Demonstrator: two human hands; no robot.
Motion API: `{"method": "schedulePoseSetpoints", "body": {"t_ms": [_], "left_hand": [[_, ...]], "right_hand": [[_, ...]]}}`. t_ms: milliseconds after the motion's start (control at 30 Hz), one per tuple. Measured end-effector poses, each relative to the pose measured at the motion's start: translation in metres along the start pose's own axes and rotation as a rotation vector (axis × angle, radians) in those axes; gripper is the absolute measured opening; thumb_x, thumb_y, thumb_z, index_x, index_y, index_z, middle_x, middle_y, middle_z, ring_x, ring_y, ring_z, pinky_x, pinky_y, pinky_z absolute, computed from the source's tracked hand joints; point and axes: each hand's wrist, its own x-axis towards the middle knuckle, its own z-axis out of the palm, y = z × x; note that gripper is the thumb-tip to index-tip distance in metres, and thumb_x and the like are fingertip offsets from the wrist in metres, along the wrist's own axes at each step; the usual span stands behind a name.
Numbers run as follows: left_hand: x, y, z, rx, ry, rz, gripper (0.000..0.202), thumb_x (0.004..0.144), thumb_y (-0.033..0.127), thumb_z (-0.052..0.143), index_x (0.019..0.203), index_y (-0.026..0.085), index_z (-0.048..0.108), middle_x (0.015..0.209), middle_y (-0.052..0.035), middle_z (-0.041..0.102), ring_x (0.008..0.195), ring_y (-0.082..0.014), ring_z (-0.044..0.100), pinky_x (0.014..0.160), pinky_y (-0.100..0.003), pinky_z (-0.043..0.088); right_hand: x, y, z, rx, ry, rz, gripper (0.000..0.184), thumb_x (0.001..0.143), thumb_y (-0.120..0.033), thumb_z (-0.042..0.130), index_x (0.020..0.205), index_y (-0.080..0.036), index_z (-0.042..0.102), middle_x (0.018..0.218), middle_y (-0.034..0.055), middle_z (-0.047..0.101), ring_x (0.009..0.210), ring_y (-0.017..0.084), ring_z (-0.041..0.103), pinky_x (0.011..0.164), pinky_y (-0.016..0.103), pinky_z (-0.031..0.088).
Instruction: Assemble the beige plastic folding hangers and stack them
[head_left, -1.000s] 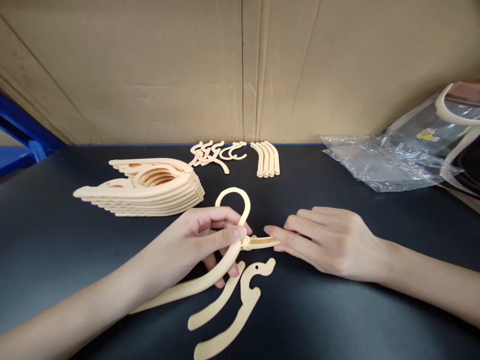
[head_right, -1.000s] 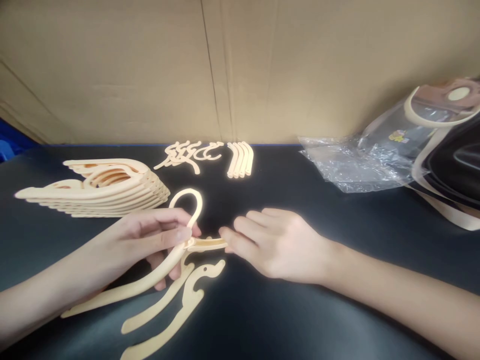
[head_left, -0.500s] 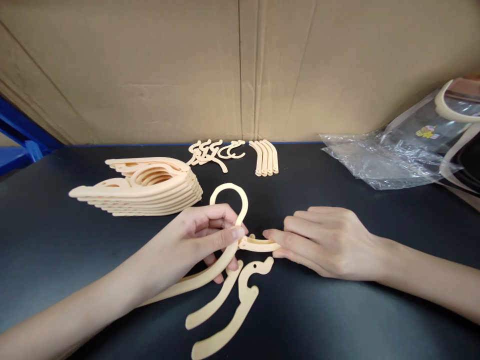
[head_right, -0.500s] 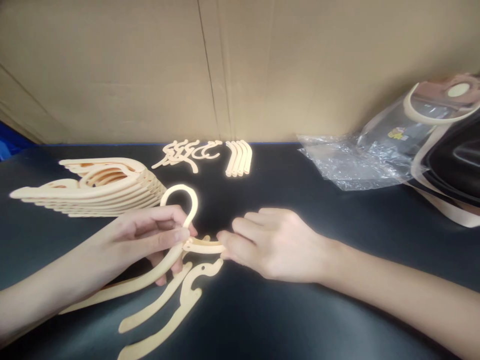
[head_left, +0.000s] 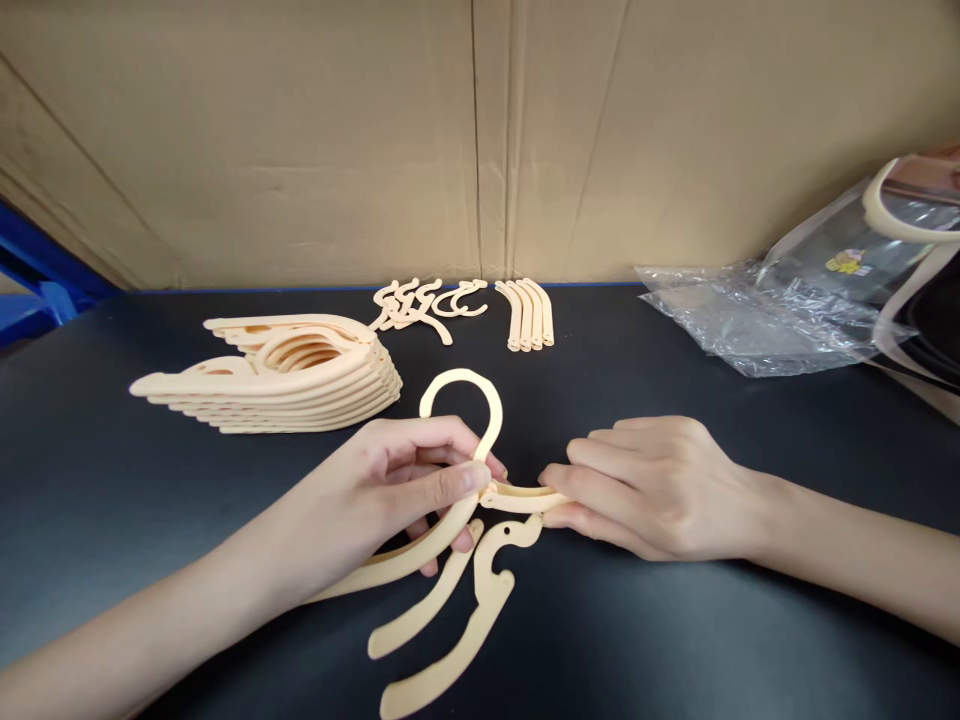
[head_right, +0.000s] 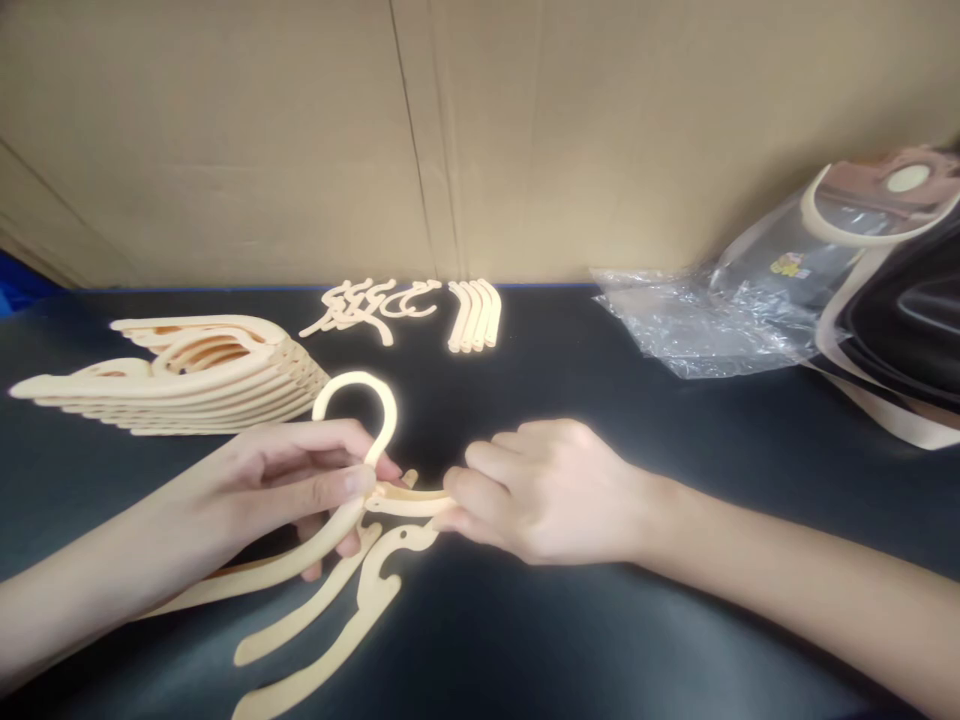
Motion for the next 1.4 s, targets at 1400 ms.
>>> {"method": "schedulePoseSetpoints", "body": {"t_ms": [1400], "left_hand": [[-0.007,-0.025,0.003,1.339,0.315,0.983,0.025,0.097,0.038,0.057,0.109,0.016,0.059,0.071,0.0021,0.067,0.056,-0.0126,0.060,0.053,-0.026,0.040]], "right_hand": [[0.006,0.008,-0.001,0.299,0.096,0.306,0.024,0.103,-0.031,0.042,0.097,-0.017,0.060,0.084,0.0040,0.067,0.075,0.017,0.057,0.070,0.032,0.042]]}}
